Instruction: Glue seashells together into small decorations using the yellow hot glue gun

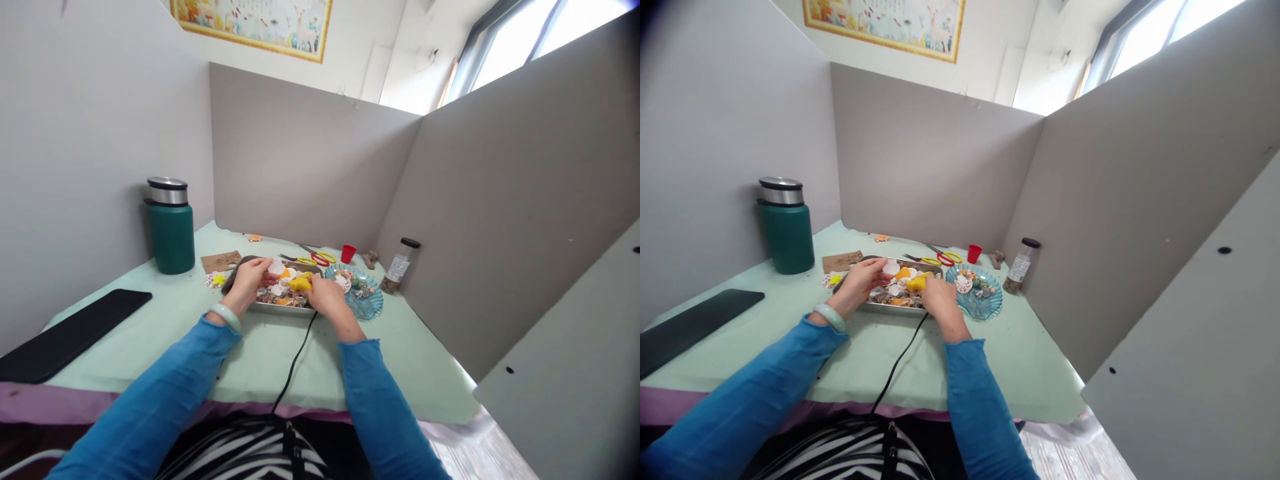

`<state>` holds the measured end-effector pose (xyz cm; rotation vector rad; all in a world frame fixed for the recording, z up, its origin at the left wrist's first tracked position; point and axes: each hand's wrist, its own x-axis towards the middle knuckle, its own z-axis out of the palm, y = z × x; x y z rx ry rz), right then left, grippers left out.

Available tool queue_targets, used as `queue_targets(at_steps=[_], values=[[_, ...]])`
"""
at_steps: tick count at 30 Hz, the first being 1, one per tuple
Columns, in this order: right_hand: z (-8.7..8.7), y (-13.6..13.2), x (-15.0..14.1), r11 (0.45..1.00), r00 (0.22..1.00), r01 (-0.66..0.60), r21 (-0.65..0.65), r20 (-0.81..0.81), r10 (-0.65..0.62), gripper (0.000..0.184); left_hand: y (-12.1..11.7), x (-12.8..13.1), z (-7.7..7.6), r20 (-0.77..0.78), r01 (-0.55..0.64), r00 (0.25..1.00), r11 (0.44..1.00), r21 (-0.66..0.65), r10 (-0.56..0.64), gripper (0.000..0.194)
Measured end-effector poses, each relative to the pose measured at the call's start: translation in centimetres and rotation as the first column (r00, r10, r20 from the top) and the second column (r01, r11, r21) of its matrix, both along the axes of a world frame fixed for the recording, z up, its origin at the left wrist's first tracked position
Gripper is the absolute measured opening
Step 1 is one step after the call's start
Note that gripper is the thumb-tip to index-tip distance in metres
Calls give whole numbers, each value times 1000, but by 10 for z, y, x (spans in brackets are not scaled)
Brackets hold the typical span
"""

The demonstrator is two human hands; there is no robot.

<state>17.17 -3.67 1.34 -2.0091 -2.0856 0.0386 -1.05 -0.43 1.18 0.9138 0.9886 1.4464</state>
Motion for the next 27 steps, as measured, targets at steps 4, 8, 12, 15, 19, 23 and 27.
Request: queue_targets(at_steps=[4, 8, 12, 15, 19, 23, 27], values=[[1, 9, 8, 984, 853, 16, 180, -515, 81, 31, 2, -1, 0, 44, -25, 999, 1000, -4, 25, 5], [3, 11, 9, 961, 225, -69, 269, -934, 278, 40, 3, -2, -2, 41, -22, 999, 1000, -8, 22, 5], [5, 2, 0, 943, 55, -175, 284, -953, 297, 40, 4, -1, -4, 40, 14, 999, 1000, -22, -13, 7], [6, -4, -6, 927, -13, -266, 264, -963, 270, 39, 5, -1, -4, 43, 36, 998, 999, -22, -35, 8], [6, -7, -11, 895, -75, -383, 227, -974, 214, 43, 7, -1, -5, 55, 41, 998, 999, -26, -40, 9], [3, -6, -12, 892, -50, -411, 185, -982, 181, 46, 7, -1, -5, 69, 57, 996, 998, -20, -56, 10], [-1, -4, -12, 896, 59, -409, 172, -975, 214, 48, 5, -1, -5, 48, 54, 997, 999, -4, -53, 8]])
